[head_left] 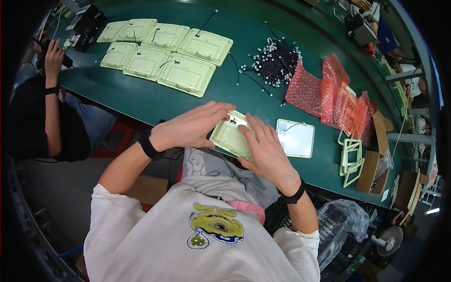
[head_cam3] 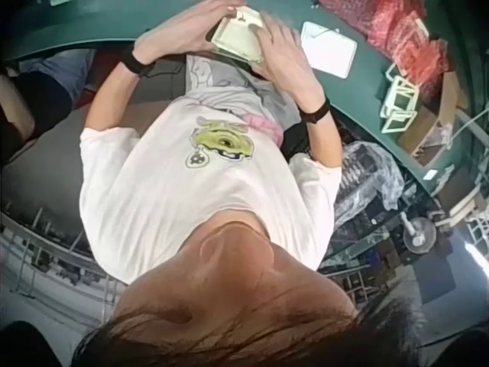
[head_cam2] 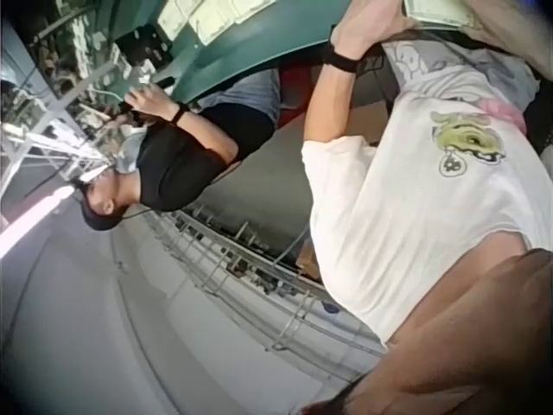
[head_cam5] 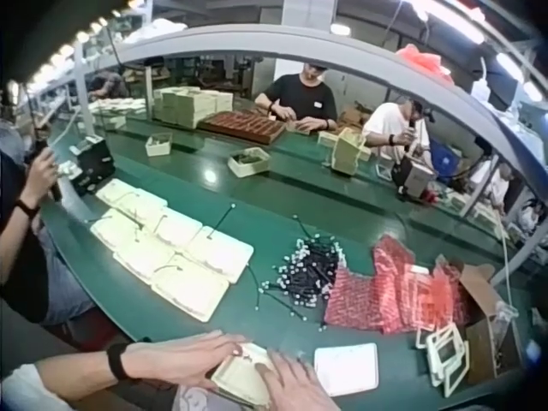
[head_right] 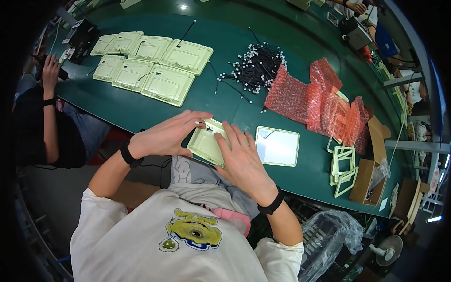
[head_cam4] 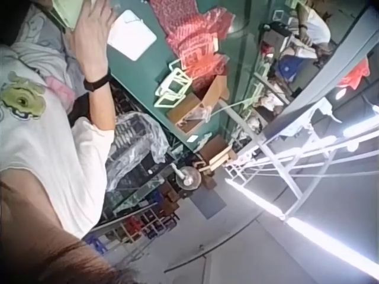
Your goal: The person places a frame onto a base, inserts a screen, and attaches a wire before placing the assembled units into a bin. They then retrieve more bubble-wrapped screens from a box and continue assembling the screens and frames onto bases.
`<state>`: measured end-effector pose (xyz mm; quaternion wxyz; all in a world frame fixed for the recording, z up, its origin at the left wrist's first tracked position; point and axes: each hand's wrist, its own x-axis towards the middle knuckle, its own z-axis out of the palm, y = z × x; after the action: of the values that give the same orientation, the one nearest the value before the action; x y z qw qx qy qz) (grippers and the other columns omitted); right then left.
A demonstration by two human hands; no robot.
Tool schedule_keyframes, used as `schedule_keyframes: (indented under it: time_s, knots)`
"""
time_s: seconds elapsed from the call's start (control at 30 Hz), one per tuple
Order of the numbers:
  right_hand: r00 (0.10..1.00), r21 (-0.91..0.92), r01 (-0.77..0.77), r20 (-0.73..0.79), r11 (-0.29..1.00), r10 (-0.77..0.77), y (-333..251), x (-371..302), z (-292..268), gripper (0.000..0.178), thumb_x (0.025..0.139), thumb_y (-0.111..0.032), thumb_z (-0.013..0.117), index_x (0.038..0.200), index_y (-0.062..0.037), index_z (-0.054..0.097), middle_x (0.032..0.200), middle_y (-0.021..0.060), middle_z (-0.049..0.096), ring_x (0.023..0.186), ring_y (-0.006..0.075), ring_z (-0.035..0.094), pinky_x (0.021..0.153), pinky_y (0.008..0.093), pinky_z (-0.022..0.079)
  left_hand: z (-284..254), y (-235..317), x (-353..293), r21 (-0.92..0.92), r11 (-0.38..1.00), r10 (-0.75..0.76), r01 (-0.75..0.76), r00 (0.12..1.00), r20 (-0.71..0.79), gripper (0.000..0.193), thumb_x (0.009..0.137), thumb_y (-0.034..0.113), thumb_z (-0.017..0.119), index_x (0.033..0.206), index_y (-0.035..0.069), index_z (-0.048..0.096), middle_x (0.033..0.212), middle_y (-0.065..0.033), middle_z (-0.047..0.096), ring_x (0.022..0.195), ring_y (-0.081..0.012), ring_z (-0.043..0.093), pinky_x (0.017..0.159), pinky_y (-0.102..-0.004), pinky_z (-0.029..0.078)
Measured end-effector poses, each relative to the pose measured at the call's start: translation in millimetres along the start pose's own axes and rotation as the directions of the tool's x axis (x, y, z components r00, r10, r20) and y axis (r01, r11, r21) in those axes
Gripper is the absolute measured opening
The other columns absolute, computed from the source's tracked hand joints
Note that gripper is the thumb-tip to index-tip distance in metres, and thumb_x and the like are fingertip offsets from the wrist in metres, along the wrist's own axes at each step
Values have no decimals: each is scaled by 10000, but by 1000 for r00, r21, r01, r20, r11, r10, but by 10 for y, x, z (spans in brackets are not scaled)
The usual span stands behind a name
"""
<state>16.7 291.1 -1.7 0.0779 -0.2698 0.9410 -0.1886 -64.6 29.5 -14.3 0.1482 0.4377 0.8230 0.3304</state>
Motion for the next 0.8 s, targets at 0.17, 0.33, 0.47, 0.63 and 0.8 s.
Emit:
schedule_keyframes:
  time_s: [0.17,0.33,0.47,0.63,0.8]
  knots:
    - [999,-19,-41,25,999,42,-67,13,-22,840,759,-188,904,1486,-60,502,1645,229,374,1484,451,417,1195,585,405,-2,29,-5,-36,999,-39,39,999,15,732,639,12,934,1266,-36,559,1553,-165,495,1327,-373,539,1099,-434,503]
    - [992,-52,-103,68,993,106,-143,-19,-56,858,756,-183,912,1501,-80,499,1653,219,372,1478,459,429,1179,583,428,17,19,43,-15,1000,3,-3,1000,22,744,630,15,939,1265,-35,553,1546,-175,503,1314,-376,546,1096,-434,506]
    - [986,-87,-132,89,987,140,-143,-23,-55,873,760,-193,916,1519,-98,497,1655,211,383,1468,460,444,1163,566,446,50,8,42,14,1000,13,-13,1000,25,776,626,81,966,1279,-31,562,1590,-154,469,1275,-381,554,1091,-436,502]
    - [994,-115,-100,29,988,104,-93,-82,-5,891,775,-230,913,1558,-137,498,1665,208,393,1468,431,460,1111,520,478,45,34,36,39,999,15,-15,1000,18,749,626,82,966,1253,-30,572,1587,-168,486,1276,-381,553,1092,-440,497]
    - [998,-55,-62,-10,997,61,-17,-73,32,886,791,-265,904,1578,-154,510,1680,201,389,1482,397,465,1065,484,492,58,23,15,-19,1000,-18,18,1000,-13,746,659,126,964,1274,-21,569,1564,-167,510,1281,-373,546,1088,-444,492]
